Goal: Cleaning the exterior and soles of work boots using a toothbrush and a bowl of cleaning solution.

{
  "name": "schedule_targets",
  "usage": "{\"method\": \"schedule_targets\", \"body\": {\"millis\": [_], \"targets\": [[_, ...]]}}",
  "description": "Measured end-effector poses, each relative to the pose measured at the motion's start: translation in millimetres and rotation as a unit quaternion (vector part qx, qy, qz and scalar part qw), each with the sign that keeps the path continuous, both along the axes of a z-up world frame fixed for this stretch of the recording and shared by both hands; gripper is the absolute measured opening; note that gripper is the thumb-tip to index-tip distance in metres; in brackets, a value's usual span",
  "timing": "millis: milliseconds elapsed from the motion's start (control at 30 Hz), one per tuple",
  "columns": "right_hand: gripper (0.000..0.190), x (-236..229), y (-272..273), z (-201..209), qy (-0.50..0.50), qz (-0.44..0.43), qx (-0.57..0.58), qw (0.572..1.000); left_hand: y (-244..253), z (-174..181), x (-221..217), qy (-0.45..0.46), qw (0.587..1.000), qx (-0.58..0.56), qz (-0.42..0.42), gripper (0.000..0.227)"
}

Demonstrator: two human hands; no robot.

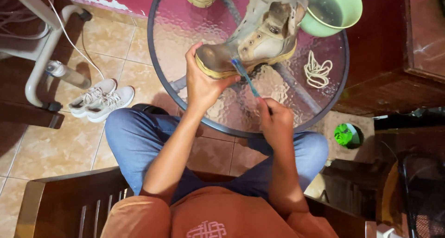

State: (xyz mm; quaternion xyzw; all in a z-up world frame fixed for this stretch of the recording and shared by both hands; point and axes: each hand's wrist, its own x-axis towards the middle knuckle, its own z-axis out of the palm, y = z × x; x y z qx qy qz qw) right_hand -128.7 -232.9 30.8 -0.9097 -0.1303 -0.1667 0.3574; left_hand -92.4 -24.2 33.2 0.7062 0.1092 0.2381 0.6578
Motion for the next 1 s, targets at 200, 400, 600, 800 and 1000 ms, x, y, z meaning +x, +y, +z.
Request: {"method": "schedule_targets", "body": {"millis": [200, 400, 600, 800, 1000], "targets": [[0.026, 33.1, 15.1, 1.7, -0.070, -0.004, -0.037, 0.997, -1.1, 4.2, -2.4, -0.020, 1.000, 0.020, -0.001, 0.120], [0.019, 28.1, -14.2, 23.8, 0.115, -0.003, -0.084, 0.990, -4.0, -3.9, 4.5, -0.011, 1.000, 0.024, 0.012, 0.122], [0.029, 126.4, -132.6, 109.7, -0.051, -0.100, -0.136, 0.984, -3.5, 12.6, 1.5, 0.001, 0.999, 0.040, 0.019, 0.108], [0.053, 271.8, -121.2, 115.7, 0.192, -0.203, -0.471, 0.837, 4.0, 2.3, 2.5, -0.004, 0.999, 0.042, -0.013, 0.111], [0.030, 231.1, -147.5, 147.1, 0.085, -0.205, -0.400, 0.889, 10.5, -11.1, 6.3, -0.060, 0.990, 0.110, -0.068, 0.102]]}}
